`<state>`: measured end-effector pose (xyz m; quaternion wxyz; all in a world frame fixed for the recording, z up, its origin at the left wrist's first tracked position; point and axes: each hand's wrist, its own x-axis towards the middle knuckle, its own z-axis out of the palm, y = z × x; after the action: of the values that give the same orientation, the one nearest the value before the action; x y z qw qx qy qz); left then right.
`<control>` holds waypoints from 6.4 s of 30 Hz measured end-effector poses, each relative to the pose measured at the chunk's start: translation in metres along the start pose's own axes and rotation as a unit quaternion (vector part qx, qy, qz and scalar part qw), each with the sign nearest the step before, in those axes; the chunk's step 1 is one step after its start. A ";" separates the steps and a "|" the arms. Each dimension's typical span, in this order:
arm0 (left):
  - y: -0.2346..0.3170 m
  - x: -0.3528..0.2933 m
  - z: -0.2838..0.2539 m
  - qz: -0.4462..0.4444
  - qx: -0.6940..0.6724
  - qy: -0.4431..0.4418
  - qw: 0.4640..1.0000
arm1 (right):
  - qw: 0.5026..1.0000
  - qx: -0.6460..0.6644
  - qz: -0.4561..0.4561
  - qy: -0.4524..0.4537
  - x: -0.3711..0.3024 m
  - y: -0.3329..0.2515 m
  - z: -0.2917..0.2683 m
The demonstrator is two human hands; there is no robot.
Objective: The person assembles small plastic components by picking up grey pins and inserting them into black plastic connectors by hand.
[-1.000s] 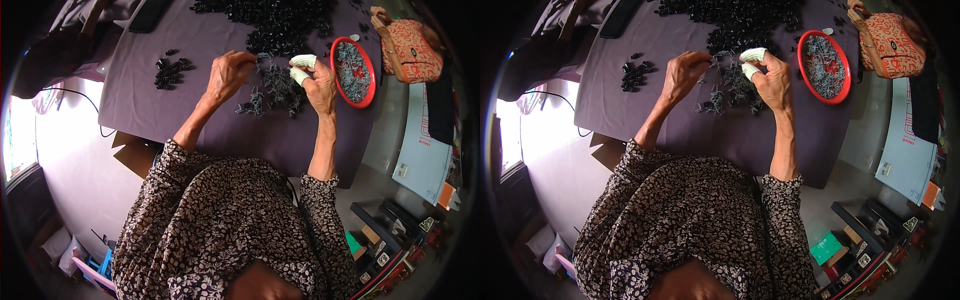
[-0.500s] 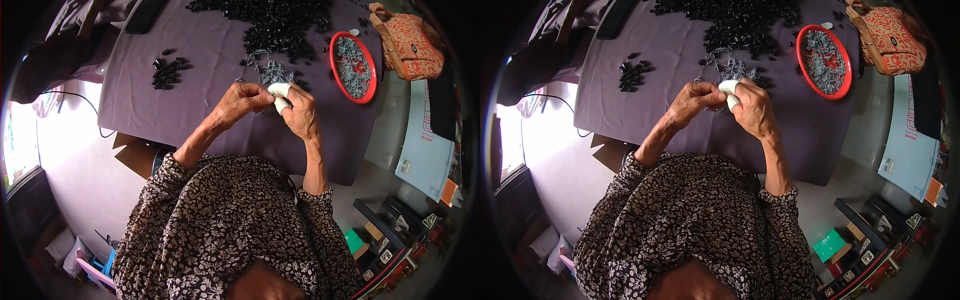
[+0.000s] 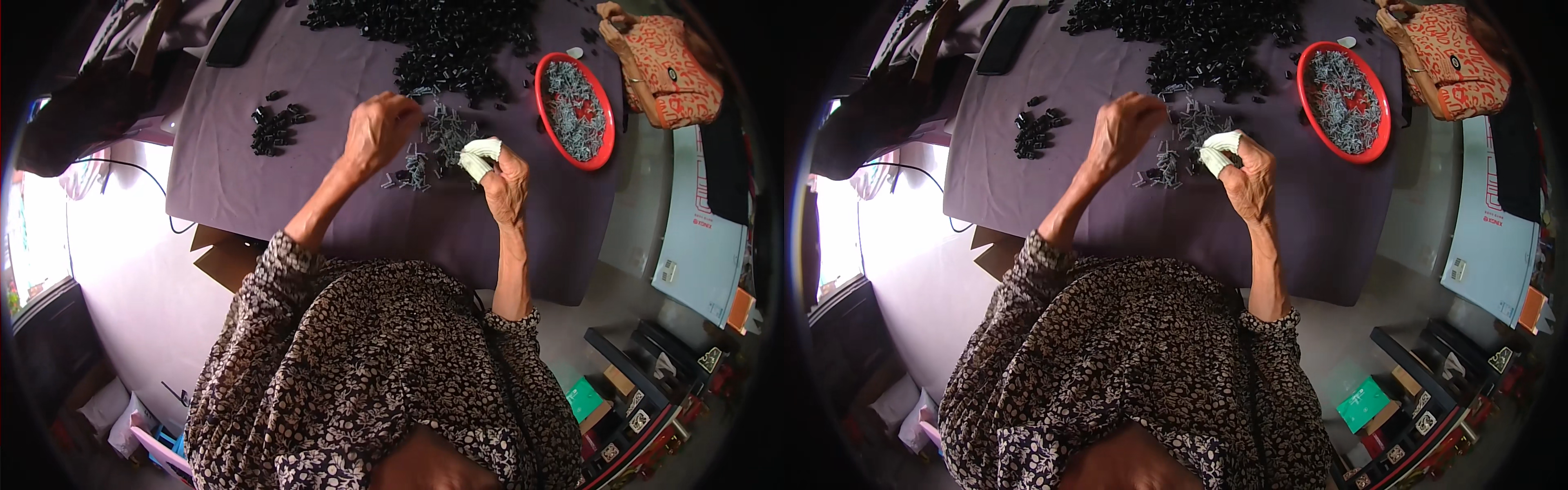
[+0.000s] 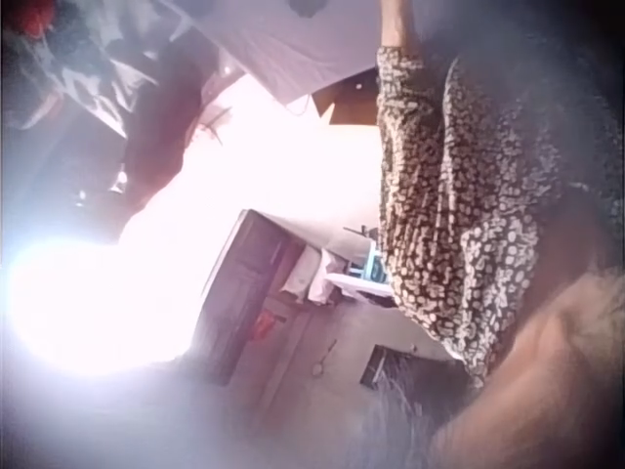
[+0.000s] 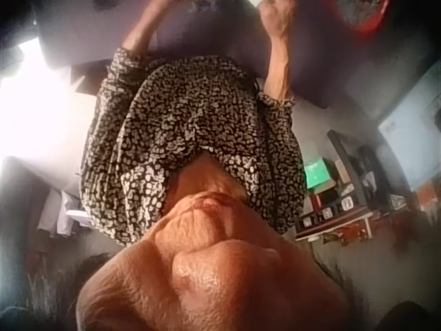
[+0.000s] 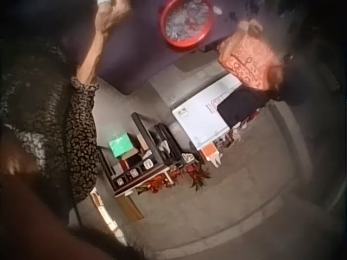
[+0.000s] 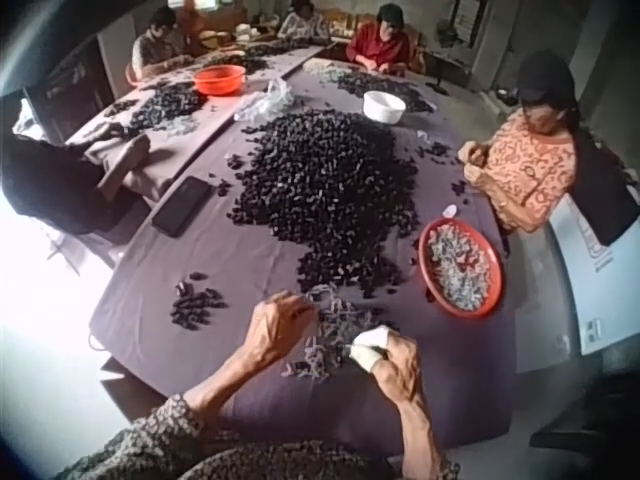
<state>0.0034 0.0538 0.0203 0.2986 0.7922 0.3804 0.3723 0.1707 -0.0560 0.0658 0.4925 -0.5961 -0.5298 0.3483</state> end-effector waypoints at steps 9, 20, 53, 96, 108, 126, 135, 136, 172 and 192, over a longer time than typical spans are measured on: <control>-0.017 0.019 0.029 0.024 0.224 0.009 0.974 | 0.997 -0.062 -0.039 -0.013 0.003 0.005 0.006; -0.026 0.025 0.027 0.079 0.210 -0.020 0.974 | 0.999 -0.046 0.002 -0.016 0.002 0.005 0.004; 0.043 0.001 -0.015 -0.188 -0.518 -0.104 0.828 | 0.994 -0.053 -0.091 -0.013 0.039 -0.050 0.008; 0.051 -0.005 -0.006 -0.312 -0.682 -0.035 0.660 | 0.956 -0.210 -0.195 0.062 0.035 -0.037 0.013; 0.055 -0.013 -0.018 -0.238 -0.405 -0.117 0.875 | 0.971 -0.189 -0.138 -0.057 0.039 -0.041 -0.003; 0.060 -0.029 -0.010 -0.182 -0.319 -0.120 0.922 | 0.935 -0.270 -0.186 -0.135 0.032 -0.041 -0.010; 0.060 -0.032 -0.007 -0.237 -0.403 -0.103 0.878 | 0.949 -0.246 -0.168 -0.103 0.027 -0.037 -0.009; 0.061 -0.032 -0.008 -0.216 -0.370 -0.103 0.898 | 0.944 -0.260 -0.171 -0.106 0.027 -0.036 -0.010; 0.057 -0.035 -0.002 -0.262 -0.471 -0.087 0.838 | 0.977 -0.169 -0.108 -0.077 0.021 -0.026 -0.006; 0.055 -0.037 -0.002 -0.246 -0.466 -0.051 0.848 | 0.988 -0.131 -0.065 -0.057 0.021 -0.027 0.001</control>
<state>0.0066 -0.0049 0.0495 0.7337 0.4577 0.3289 0.3794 0.1662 -0.0363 0.0937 0.4011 -0.5989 -0.6355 0.2768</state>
